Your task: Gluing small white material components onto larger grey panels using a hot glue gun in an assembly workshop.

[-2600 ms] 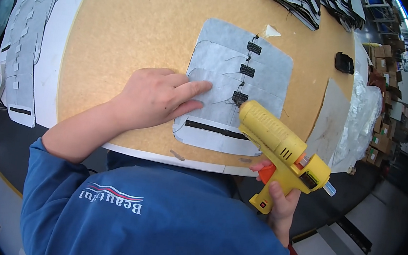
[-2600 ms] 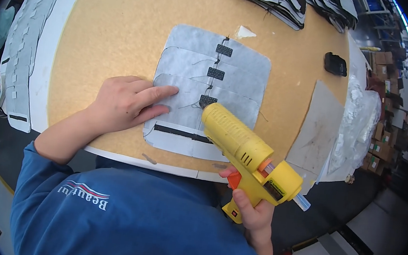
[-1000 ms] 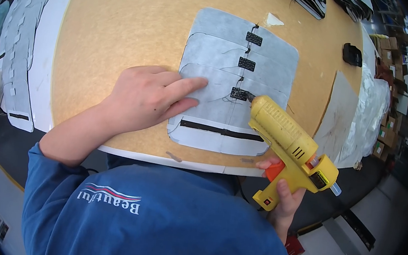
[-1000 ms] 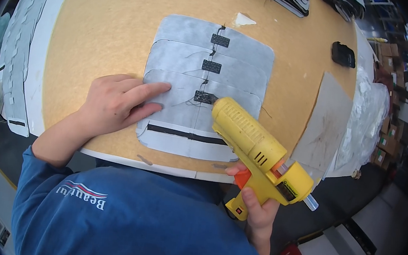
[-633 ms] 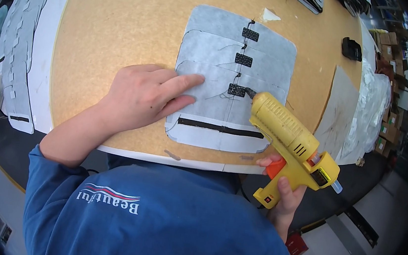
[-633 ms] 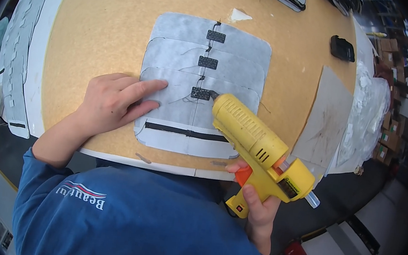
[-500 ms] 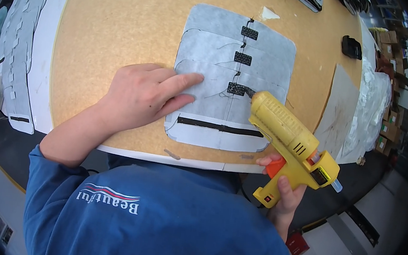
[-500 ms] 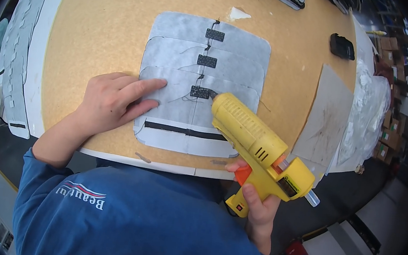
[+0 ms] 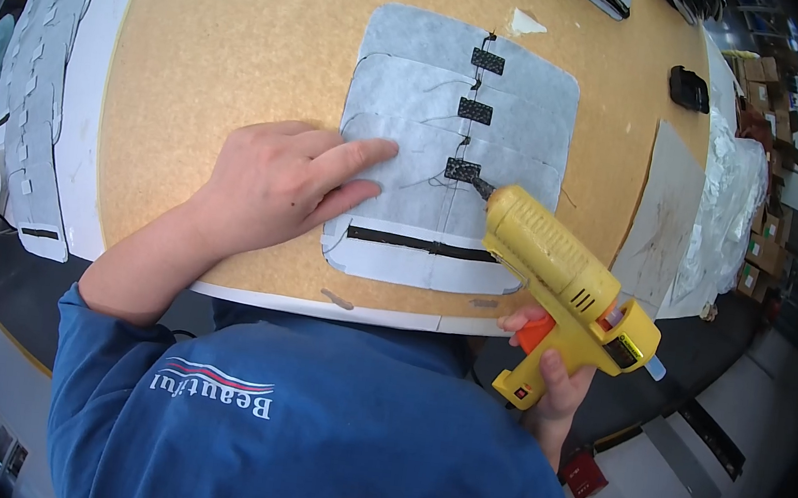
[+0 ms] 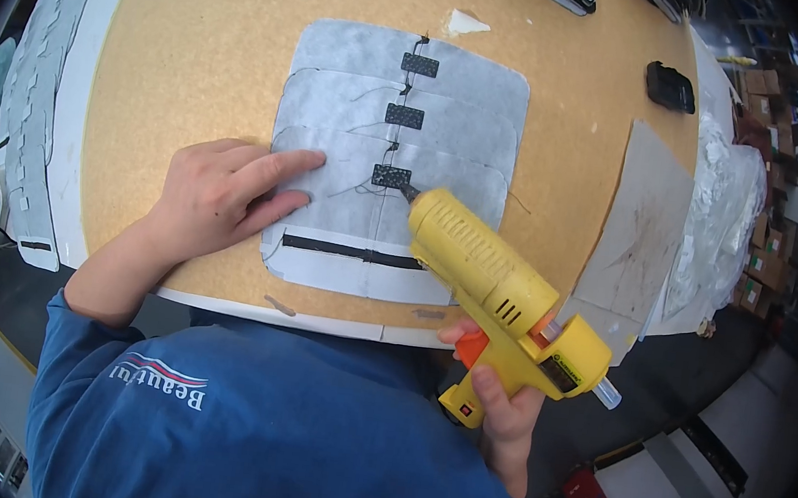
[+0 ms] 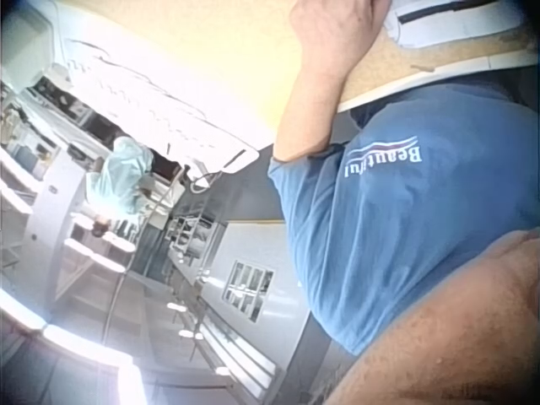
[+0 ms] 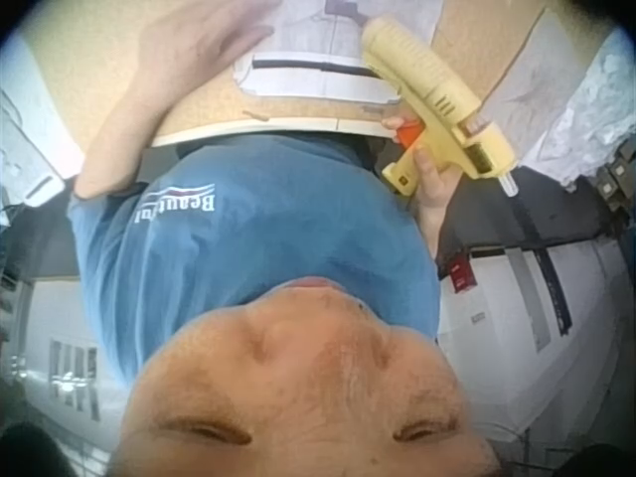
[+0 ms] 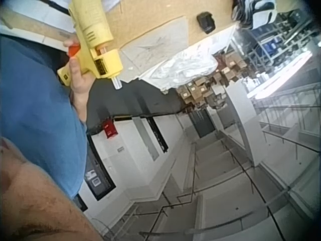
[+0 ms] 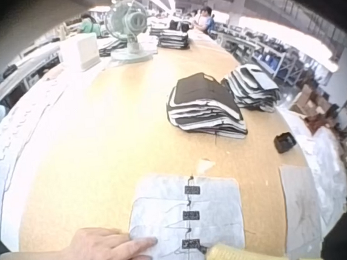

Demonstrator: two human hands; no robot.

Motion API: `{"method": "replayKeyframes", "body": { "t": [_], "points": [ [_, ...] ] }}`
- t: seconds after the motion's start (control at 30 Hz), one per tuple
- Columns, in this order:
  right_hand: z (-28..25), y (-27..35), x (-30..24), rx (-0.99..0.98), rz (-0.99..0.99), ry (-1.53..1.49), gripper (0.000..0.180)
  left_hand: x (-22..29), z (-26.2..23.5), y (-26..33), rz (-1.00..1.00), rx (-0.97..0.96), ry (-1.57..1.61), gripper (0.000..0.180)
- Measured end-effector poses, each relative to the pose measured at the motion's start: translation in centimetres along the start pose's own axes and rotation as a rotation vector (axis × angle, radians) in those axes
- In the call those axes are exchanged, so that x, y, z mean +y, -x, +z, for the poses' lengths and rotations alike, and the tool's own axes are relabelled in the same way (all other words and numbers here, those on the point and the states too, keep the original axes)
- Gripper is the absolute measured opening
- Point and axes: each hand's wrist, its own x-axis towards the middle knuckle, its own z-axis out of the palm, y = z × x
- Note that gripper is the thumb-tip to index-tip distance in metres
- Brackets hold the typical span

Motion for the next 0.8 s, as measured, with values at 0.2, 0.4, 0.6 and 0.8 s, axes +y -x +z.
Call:
{"method": "replayKeyframes", "body": {
  "t": [0.2, 0.4, 0.6, 0.8],
  "points": [
    [1.4, -0.7, -0.8, -0.005, 0.013, -0.028, 0.061, 0.0, 0.0, -0.1, -0.005, -0.011, -0.001, 0.034],
    [0.2, -1.3, -0.1, -0.226, 0.009, -0.12, 0.058, -0.1, -0.1, 0.0, 0.0, -0.004, 0.012, 0.035],
    [1.1, -1.1, -0.3, -0.006, -0.019, 0.004, 0.057, -0.1, -0.1, 0.0, 0.002, -0.01, 0.004, 0.034],
    [0.2, -0.9, -0.1, 0.008, -0.046, 0.049, 0.055, -0.1, 0.0, 0.0, 0.007, 0.003, 0.003, 0.035]
  ]
}}
